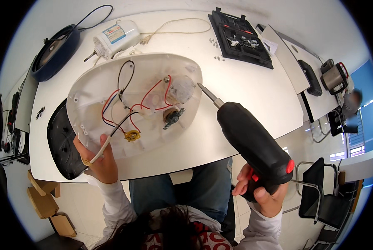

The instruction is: The person disassembles a small white appliance by removing the base cover with a power screwdriver. They then remove internal components, including a switch and wiring, using the screwdriver and their hands.

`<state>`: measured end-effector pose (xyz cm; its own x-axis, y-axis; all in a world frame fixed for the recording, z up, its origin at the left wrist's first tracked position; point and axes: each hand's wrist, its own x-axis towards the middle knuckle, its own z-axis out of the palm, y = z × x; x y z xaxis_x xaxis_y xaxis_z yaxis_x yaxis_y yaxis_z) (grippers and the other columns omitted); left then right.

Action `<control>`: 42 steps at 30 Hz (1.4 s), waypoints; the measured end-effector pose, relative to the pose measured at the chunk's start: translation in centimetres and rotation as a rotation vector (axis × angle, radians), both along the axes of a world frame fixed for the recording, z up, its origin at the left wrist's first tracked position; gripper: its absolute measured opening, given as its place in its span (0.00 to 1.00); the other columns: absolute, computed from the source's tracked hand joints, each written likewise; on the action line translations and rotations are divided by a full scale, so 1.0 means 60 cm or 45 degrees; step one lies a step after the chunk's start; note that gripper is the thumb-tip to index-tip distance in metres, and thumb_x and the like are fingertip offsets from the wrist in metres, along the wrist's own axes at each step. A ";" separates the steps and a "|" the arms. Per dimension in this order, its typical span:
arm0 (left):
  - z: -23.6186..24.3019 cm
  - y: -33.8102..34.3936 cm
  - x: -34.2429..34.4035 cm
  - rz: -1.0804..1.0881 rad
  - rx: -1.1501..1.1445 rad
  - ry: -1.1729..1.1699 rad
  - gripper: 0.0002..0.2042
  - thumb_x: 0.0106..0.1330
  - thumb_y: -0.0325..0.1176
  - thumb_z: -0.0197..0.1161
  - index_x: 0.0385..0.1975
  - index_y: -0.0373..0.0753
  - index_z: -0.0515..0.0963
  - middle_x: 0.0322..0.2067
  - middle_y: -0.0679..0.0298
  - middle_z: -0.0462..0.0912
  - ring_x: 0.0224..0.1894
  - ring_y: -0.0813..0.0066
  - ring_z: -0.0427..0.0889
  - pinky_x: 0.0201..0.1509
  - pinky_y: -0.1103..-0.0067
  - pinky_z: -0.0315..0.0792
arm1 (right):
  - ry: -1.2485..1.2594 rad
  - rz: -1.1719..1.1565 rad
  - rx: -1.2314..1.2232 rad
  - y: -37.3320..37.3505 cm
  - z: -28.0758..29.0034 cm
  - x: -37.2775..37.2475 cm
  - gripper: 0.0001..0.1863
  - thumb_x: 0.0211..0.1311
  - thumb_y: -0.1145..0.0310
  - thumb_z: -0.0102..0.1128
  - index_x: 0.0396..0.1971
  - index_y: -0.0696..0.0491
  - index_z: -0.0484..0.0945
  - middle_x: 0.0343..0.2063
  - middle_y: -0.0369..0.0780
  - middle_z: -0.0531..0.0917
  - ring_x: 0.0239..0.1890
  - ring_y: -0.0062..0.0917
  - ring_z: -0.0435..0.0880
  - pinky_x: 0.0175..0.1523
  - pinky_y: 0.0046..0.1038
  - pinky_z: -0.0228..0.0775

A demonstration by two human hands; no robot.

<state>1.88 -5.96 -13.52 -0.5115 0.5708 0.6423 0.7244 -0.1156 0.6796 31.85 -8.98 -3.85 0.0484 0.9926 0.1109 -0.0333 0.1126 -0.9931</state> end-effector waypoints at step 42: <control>0.003 0.001 -0.005 0.167 0.006 -0.102 0.16 0.65 0.31 0.59 0.47 0.26 0.71 0.36 0.49 0.79 0.36 0.57 0.78 0.43 0.73 0.70 | 0.203 0.188 -0.171 -0.031 -0.028 0.001 0.45 0.47 0.50 0.73 0.57 0.66 0.65 0.30 0.46 0.80 0.20 0.22 0.79 0.26 0.21 0.70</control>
<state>1.58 -5.91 -13.32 -0.6311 0.4930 0.5988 0.6771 -0.0265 0.7355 31.92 -10.84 -5.56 -0.0916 0.9956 -0.0200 -0.1967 -0.0378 -0.9797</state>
